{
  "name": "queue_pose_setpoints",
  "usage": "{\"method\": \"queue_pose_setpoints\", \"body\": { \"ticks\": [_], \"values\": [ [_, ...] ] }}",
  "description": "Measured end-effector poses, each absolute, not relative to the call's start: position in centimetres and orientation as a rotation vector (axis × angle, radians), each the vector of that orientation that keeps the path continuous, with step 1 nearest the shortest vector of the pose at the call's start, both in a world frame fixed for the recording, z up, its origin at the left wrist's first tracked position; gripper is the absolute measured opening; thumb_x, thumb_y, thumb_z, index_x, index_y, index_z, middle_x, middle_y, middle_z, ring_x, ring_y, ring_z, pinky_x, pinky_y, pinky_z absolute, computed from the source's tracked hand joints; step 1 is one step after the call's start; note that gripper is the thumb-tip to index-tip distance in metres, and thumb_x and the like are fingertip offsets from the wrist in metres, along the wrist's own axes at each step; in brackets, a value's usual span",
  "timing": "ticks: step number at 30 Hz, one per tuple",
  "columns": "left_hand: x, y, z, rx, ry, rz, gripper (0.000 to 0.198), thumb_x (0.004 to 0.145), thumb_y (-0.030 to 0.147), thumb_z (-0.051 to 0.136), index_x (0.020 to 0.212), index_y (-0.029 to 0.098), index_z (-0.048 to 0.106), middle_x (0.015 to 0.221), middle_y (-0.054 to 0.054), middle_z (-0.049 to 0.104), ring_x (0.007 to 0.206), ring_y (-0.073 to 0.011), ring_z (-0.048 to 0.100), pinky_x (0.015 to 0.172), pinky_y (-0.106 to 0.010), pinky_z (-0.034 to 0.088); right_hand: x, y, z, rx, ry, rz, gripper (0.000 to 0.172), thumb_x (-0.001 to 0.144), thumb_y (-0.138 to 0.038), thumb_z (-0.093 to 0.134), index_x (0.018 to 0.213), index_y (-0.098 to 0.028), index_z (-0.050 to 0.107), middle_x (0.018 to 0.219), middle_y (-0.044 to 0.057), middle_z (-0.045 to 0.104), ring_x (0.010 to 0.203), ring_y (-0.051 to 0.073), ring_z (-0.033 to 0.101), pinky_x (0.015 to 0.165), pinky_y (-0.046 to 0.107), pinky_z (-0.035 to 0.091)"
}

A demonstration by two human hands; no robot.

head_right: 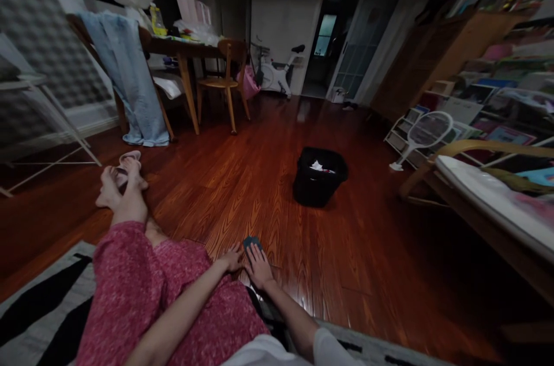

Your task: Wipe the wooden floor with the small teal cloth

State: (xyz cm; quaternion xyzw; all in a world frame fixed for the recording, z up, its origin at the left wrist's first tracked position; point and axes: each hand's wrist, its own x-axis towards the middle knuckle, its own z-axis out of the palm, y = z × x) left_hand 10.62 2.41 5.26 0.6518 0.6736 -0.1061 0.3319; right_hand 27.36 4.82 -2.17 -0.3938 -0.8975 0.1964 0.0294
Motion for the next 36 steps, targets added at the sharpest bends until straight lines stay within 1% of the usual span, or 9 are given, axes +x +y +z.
{"method": "queue_pose_setpoints", "body": {
  "ticks": [2, 7, 13, 18, 22, 25, 29, 33, 36],
  "values": [
    [11.2, 2.8, 4.9, 1.692, 1.723, -0.340, 0.079, 0.084, 0.057, 0.050, 0.155, 0.028, 0.033, 0.168, -0.010, 0.015, 0.153, -0.0372, 0.012, 0.119, -0.065, 0.015, 28.8, 3.9, -2.9, -1.186, -2.771, 0.600, 0.062, 0.103, -0.053, 0.028, 0.159, -0.027, 0.022, 0.165, 0.004, 0.022, 0.153, 0.020, 0.017, 0.124, 0.044, 0.020],
    [9.7, 3.1, 4.8, 1.689, 1.706, -0.379, 0.071, 0.086, 0.046, 0.050, 0.153, 0.027, 0.037, 0.168, -0.011, 0.012, 0.153, -0.0364, 0.012, 0.119, -0.064, 0.014, 36.3, -0.8, -4.3, -1.086, -2.788, 0.678, 0.059, 0.104, -0.049, 0.029, 0.159, -0.032, 0.016, 0.167, 0.001, 0.018, 0.153, 0.019, 0.016, 0.124, 0.043, 0.021],
    [9.8, 3.1, 4.1, 1.737, 1.652, -0.412, 0.071, 0.090, 0.053, 0.047, 0.154, 0.028, 0.034, 0.167, -0.012, 0.018, 0.152, -0.0357, 0.016, 0.120, -0.061, 0.018, 39.2, -3.2, -4.1, -1.099, -2.764, 0.720, 0.062, 0.102, -0.053, 0.034, 0.159, -0.033, 0.016, 0.167, 0.001, 0.019, 0.153, 0.021, 0.018, 0.124, 0.044, 0.021],
    [9.6, 3.1, 4.5, 1.765, 1.634, -0.485, 0.069, 0.090, 0.053, 0.049, 0.153, 0.028, 0.036, 0.166, -0.012, 0.022, 0.152, -0.0353, 0.017, 0.120, -0.060, 0.020, 33.7, 1.6, -3.1, -1.193, -2.728, 0.617, 0.065, 0.101, -0.053, 0.036, 0.159, -0.027, 0.020, 0.167, 0.005, 0.020, 0.154, 0.020, 0.015, 0.124, 0.043, 0.018],
    [9.4, 2.9, 4.8, 1.776, 1.641, -0.507, 0.070, 0.091, 0.057, 0.048, 0.153, 0.027, 0.037, 0.166, -0.014, 0.018, 0.152, -0.0354, 0.017, 0.119, -0.057, 0.022, 29.2, 5.4, -1.5, -1.327, -2.693, 0.632, 0.066, 0.101, -0.052, 0.036, 0.159, -0.023, 0.022, 0.167, 0.008, 0.016, 0.154, 0.020, 0.012, 0.124, 0.044, 0.015],
    [9.2, 2.7, 4.9, 1.782, 1.655, -0.500, 0.071, 0.091, 0.059, 0.047, 0.154, 0.029, 0.035, 0.167, -0.013, 0.017, 0.152, -0.0345, 0.017, 0.119, -0.057, 0.023, 28.8, 5.9, -1.2, -1.343, -2.704, 0.684, 0.068, 0.100, -0.052, 0.037, 0.159, -0.021, 0.024, 0.166, 0.009, 0.016, 0.154, 0.021, 0.013, 0.123, 0.043, 0.016],
    [9.0, 2.6, 4.8, 1.796, 1.667, -0.467, 0.066, 0.094, 0.051, 0.046, 0.155, 0.028, 0.033, 0.167, -0.012, 0.015, 0.153, -0.0326, 0.016, 0.119, -0.056, 0.023, 33.6, 2.8, -3.0, -1.174, -2.752, 0.690, 0.074, 0.096, -0.057, 0.043, 0.159, -0.022, 0.025, 0.166, 0.008, 0.021, 0.153, 0.022, 0.017, 0.123, 0.043, 0.019],
    [8.9, 2.7, 4.4, 1.800, 1.649, -0.449, 0.064, 0.096, 0.048, 0.045, 0.154, 0.025, 0.033, 0.167, -0.014, 0.016, 0.153, -0.0327, 0.014, 0.120, -0.056, 0.022, 40.3, -2.4, -4.5, -1.065, -2.803, 0.724, 0.088, 0.089, -0.064, 0.049, 0.160, -0.023, 0.017, 0.167, 0.009, 0.017, 0.154, 0.025, 0.015, 0.122, 0.045, 0.019],
    [8.7, 2.7, 4.2, 1.807, 1.627, -0.445, 0.065, 0.095, 0.050, 0.045, 0.154, 0.027, 0.032, 0.166, -0.012, 0.020, 0.153, -0.0319, 0.013, 0.120, -0.055, 0.022, 43.2, -4.9, -4.1, -1.089, -2.797, 0.749, 0.096, 0.084, -0.065, 0.056, 0.160, -0.025, 0.015, 0.167, 0.009, 0.016, 0.153, 0.028, 0.017, 0.122, 0.046, 0.018]
  ]
}}
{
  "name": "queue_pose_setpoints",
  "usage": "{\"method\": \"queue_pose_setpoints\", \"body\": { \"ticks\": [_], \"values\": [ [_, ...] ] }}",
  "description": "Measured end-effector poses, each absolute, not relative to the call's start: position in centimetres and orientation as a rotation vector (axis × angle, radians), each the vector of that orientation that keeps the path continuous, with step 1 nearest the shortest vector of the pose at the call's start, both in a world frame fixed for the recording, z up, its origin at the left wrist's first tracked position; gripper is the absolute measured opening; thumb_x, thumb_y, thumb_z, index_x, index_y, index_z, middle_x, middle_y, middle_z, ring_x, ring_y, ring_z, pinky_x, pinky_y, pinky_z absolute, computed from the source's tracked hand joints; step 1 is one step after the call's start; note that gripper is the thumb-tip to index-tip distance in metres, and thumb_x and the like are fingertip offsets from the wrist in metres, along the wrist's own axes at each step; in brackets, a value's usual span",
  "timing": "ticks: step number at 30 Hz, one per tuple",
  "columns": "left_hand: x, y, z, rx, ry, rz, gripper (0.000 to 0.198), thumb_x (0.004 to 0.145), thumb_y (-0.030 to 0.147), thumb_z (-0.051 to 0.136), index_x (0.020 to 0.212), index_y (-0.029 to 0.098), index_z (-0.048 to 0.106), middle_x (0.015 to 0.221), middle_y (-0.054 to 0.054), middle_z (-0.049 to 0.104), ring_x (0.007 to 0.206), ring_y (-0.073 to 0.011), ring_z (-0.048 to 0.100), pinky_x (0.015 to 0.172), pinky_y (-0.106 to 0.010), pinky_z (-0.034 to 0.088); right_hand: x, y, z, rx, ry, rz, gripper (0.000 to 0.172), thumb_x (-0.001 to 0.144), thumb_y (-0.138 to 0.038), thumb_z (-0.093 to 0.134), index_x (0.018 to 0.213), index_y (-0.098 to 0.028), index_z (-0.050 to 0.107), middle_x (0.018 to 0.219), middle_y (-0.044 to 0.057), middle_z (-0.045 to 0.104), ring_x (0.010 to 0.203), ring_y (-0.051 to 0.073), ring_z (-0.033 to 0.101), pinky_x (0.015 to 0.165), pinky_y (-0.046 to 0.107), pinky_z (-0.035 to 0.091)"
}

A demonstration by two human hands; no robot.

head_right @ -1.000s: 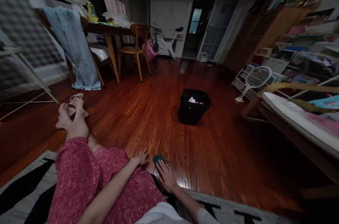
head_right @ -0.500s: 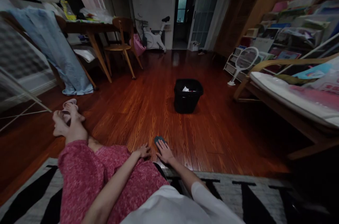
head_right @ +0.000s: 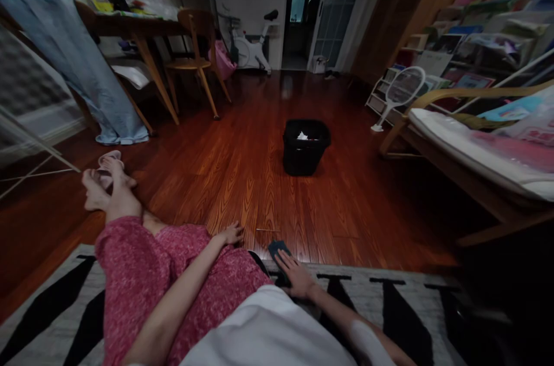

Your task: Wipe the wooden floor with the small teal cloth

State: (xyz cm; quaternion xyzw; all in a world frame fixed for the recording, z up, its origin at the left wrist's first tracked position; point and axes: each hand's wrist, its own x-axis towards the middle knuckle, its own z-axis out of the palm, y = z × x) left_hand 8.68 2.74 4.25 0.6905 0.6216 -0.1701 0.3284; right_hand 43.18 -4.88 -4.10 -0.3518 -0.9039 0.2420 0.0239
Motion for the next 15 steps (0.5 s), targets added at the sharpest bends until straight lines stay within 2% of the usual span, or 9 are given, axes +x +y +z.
{"method": "queue_pose_setpoints", "body": {
  "ticks": [2, 5, 10, 12, 15],
  "values": [
    [8.5, 2.7, 4.3, 1.813, 1.619, -0.450, 0.065, 0.095, 0.050, 0.044, 0.155, 0.026, 0.032, 0.167, -0.011, 0.019, 0.154, -0.0312, 0.013, 0.121, -0.052, 0.022, 43.7, -5.0, -3.5, -1.121, -2.787, 0.767, 0.095, 0.083, -0.066, 0.058, 0.160, -0.028, 0.018, 0.167, 0.008, 0.019, 0.152, 0.029, 0.021, 0.121, 0.048, 0.018],
    [8.3, 2.5, 4.4, 1.823, 1.616, -0.464, 0.066, 0.096, 0.050, 0.043, 0.155, 0.025, 0.031, 0.167, -0.012, 0.016, 0.153, -0.0309, 0.013, 0.121, -0.051, 0.023, 42.9, -3.4, -2.6, -1.151, -2.769, 0.775, 0.083, 0.088, -0.065, 0.053, 0.158, -0.032, 0.024, 0.166, 0.006, 0.023, 0.150, 0.030, 0.025, 0.119, 0.050, 0.020],
    [8.4, 2.5, 4.8, 1.847, 1.610, -0.491, 0.065, 0.096, 0.051, 0.043, 0.155, 0.025, 0.032, 0.166, -0.011, 0.020, 0.153, -0.0301, 0.016, 0.121, -0.049, 0.024, 38.0, 1.7, -2.3, -1.322, -2.621, 0.623, 0.063, 0.098, -0.045, 0.040, 0.158, -0.027, 0.029, 0.166, 0.007, 0.024, 0.150, 0.024, 0.024, 0.116, 0.044, 0.026],
    [8.4, 2.6, 4.9, 1.852, 1.607, -0.505, 0.065, 0.096, 0.051, 0.043, 0.154, 0.024, 0.033, 0.166, -0.012, 0.020, 0.153, -0.0304, 0.018, 0.121, -0.048, 0.025, 35.3, 3.6, -2.6, -1.458, -2.492, 0.577, 0.063, 0.097, -0.034, 0.041, 0.158, -0.023, 0.029, 0.166, 0.009, 0.023, 0.151, 0.023, 0.023, 0.116, 0.044, 0.025],
    [8.4, 2.7, 4.8, 1.857, 1.605, -0.516, 0.065, 0.097, 0.052, 0.041, 0.154, 0.022, 0.035, 0.166, -0.013, 0.020, 0.152, -0.0311, 0.018, 0.120, -0.047, 0.026, 32.3, 5.5, -3.2, -1.558, -2.352, 0.590, 0.072, 0.089, -0.019, 0.047, 0.158, -0.020, 0.028, 0.165, 0.013, 0.024, 0.151, 0.025, 0.022, 0.117, 0.048, 0.025]
  ]
}}
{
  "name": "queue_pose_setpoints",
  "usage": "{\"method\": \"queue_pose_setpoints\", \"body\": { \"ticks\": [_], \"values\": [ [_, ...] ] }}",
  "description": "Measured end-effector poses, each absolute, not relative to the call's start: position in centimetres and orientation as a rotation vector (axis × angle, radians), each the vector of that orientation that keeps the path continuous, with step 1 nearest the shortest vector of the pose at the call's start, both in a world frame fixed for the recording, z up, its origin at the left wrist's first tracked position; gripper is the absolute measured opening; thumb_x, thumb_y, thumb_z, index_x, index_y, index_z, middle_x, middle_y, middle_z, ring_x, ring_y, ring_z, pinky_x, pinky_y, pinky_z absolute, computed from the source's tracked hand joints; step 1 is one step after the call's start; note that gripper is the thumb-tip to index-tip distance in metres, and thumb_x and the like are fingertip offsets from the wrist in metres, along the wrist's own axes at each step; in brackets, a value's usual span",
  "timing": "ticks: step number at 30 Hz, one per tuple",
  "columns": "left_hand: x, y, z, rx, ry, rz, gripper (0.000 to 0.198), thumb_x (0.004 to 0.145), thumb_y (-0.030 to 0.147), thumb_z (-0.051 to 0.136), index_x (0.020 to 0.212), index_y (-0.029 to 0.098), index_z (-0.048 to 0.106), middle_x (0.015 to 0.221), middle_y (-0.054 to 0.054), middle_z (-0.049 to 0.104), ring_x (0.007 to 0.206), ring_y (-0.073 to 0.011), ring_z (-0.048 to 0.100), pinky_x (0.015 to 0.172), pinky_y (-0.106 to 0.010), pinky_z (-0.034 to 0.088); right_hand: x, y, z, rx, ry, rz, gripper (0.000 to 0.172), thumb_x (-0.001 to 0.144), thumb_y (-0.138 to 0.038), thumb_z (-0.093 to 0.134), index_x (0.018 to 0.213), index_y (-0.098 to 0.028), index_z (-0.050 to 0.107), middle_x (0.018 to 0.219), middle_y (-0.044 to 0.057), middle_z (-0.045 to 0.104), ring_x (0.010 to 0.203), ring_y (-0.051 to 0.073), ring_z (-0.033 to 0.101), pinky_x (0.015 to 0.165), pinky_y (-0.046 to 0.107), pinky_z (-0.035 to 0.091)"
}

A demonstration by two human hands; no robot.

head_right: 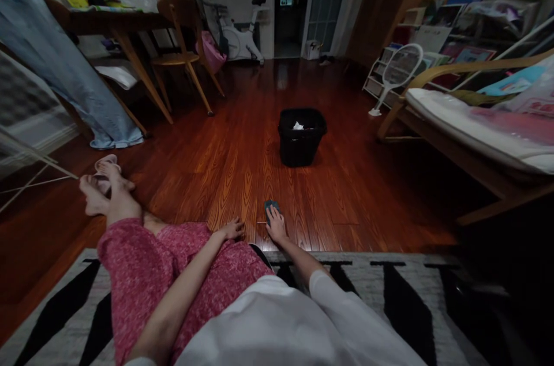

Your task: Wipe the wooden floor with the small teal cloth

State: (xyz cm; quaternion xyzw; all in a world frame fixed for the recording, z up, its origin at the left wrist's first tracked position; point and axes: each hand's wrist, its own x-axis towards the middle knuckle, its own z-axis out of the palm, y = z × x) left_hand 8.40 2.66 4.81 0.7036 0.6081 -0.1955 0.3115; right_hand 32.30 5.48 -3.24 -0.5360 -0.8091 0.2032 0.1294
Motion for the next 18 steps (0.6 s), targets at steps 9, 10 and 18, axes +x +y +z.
{"method": "queue_pose_setpoints", "body": {
  "ticks": [9, 10, 18],
  "values": [
    [8.3, 2.7, 3.7, 1.845, 1.598, -0.448, 0.062, 0.098, 0.053, 0.039, 0.153, 0.024, 0.035, 0.165, -0.013, 0.022, 0.153, -0.0317, 0.017, 0.120, -0.049, 0.025, 39.9, -0.1, -5.1, -1.086, -2.371, 0.930, 0.096, 0.066, -0.008, 0.061, 0.156, -0.020, 0.030, 0.165, 0.016, 0.022, 0.151, 0.028, 0.026, 0.118, 0.053, 0.029],
    [8.3, 2.7, 3.6, 1.845, 1.591, -0.439, 0.062, 0.098, 0.054, 0.039, 0.152, 0.024, 0.037, 0.165, -0.013, 0.024, 0.152, -0.0317, 0.018, 0.120, -0.048, 0.025, 41.0, -0.9, -4.9, -1.094, -2.332, 0.942, 0.092, 0.067, -0.009, 0.060, 0.154, -0.020, 0.032, 0.166, 0.016, 0.021, 0.151, 0.028, 0.026, 0.118, 0.052, 0.030],
    [8.3, 2.8, 3.5, 1.859, 1.569, -0.417, 0.060, 0.098, 0.055, 0.040, 0.148, 0.022, 0.044, 0.162, -0.012, 0.032, 0.150, -0.0301, 0.027, 0.119, -0.043, 0.028, 40.3, -2.2, -4.2, -0.913, -2.459, 0.892, 0.058, 0.079, -0.017, 0.057, 0.137, -0.021, 0.058, 0.152, 0.011, 0.049, 0.148, 0.028, 0.032, 0.117, 0.055, 0.032]
  ]
}}
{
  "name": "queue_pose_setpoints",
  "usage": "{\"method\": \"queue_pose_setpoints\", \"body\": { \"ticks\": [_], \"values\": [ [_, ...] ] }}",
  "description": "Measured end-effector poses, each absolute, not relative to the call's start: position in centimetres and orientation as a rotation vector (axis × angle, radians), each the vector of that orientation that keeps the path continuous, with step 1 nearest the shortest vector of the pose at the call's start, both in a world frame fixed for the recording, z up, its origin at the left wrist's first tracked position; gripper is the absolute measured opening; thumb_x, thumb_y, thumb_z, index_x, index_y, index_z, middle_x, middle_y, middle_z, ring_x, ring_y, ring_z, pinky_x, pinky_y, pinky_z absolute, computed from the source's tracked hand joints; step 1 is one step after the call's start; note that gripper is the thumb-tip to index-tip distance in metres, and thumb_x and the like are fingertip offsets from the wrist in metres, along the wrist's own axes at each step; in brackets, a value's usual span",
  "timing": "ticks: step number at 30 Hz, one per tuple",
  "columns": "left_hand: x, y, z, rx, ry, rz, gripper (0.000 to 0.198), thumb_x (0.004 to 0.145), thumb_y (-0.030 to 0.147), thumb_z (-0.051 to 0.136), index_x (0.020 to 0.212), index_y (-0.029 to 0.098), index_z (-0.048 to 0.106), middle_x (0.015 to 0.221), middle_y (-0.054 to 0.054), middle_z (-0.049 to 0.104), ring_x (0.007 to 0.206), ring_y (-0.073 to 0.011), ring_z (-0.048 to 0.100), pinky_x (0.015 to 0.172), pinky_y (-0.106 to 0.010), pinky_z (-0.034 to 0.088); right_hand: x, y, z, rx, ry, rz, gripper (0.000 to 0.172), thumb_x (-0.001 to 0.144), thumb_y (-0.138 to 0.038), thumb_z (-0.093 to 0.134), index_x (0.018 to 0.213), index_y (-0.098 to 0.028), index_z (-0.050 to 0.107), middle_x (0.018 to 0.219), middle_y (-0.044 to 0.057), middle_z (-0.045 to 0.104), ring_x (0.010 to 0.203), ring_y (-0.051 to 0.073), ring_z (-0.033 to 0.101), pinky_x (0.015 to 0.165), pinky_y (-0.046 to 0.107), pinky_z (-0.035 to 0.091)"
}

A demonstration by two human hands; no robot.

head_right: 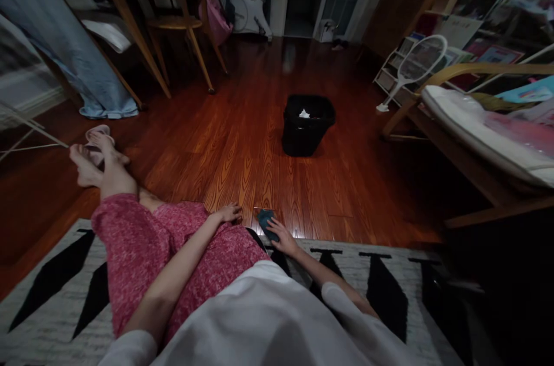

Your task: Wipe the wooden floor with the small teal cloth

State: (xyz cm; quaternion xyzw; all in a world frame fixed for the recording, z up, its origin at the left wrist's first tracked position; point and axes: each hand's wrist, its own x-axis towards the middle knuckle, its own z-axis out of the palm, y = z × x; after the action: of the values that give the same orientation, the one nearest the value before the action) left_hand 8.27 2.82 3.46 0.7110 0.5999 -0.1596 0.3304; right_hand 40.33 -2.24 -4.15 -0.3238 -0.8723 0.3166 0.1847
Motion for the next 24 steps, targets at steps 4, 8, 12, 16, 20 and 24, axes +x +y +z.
{"method": "queue_pose_setpoints", "body": {
  "ticks": [4, 8, 12, 16, 20, 24],
  "values": [
    [8.3, 2.7, 3.6, 1.868, 1.583, -0.422, 0.061, 0.098, 0.054, 0.041, 0.149, 0.022, 0.041, 0.162, -0.012, 0.031, 0.150, -0.0296, 0.026, 0.119, -0.043, 0.028, 37.5, -0.6, -3.5, -0.911, -2.741, 0.732, 0.074, 0.079, -0.028, 0.065, 0.150, -0.023, 0.046, 0.160, 0.010, 0.038, 0.147, 0.032, 0.032, 0.117, 0.055, 0.031],
    [8.2, 2.6, 3.6, 1.872, 1.602, -0.442, 0.061, 0.097, 0.053, 0.041, 0.151, 0.024, 0.037, 0.163, -0.013, 0.028, 0.152, -0.0313, 0.021, 0.118, -0.050, 0.028, 33.4, 2.6, -2.8, -1.164, -2.700, 0.520, 0.076, 0.084, -0.033, 0.064, 0.155, -0.021, 0.037, 0.162, 0.013, 0.032, 0.146, 0.034, 0.031, 0.118, 0.057, 0.027],
    [8.1, 2.5, 3.5, 1.876, 1.618, -0.454, 0.061, 0.097, 0.053, 0.040, 0.153, 0.027, 0.035, 0.164, -0.012, 0.026, 0.153, -0.0319, 0.018, 0.118, -0.054, 0.026, 29.1, 4.5, -3.2, -1.245, -2.497, 0.576, 0.069, 0.089, -0.027, 0.055, 0.154, -0.013, 0.035, 0.164, 0.017, 0.027, 0.152, 0.030, 0.020, 0.122, 0.057, 0.023],
    [8.1, 2.5, 3.2, 1.858, 1.632, -0.452, 0.060, 0.098, 0.055, 0.038, 0.152, 0.028, 0.035, 0.164, -0.012, 0.026, 0.153, -0.0314, 0.017, 0.119, -0.054, 0.024, 29.3, 2.0, -4.6, -1.126, -2.546, 0.692, 0.067, 0.093, -0.030, 0.049, 0.156, -0.012, 0.031, 0.163, 0.016, 0.029, 0.153, 0.024, 0.020, 0.124, 0.050, 0.024],
    [8.3, 2.6, 2.9, 1.837, 1.628, -0.414, 0.061, 0.099, 0.055, 0.038, 0.152, 0.026, 0.037, 0.163, -0.013, 0.028, 0.152, -0.0308, 0.021, 0.120, -0.050, 0.025, 34.5, -2.9, -5.9, -0.901, -2.632, 0.822, 0.067, 0.098, -0.040, 0.043, 0.160, -0.023, 0.023, 0.165, 0.008, 0.026, 0.153, 0.022, 0.019, 0.124, 0.049, 0.023],
    [8.4, 2.7, 3.1, 1.837, 1.607, -0.399, 0.060, 0.098, 0.054, 0.040, 0.150, 0.026, 0.039, 0.162, -0.012, 0.031, 0.151, -0.0303, 0.024, 0.119, -0.048, 0.026, 37.2, -4.4, -5.7, -0.882, -2.688, 0.864, 0.074, 0.094, -0.046, 0.054, 0.159, -0.027, 0.025, 0.166, 0.007, 0.025, 0.152, 0.025, 0.020, 0.123, 0.048, 0.024]
  ]
}}
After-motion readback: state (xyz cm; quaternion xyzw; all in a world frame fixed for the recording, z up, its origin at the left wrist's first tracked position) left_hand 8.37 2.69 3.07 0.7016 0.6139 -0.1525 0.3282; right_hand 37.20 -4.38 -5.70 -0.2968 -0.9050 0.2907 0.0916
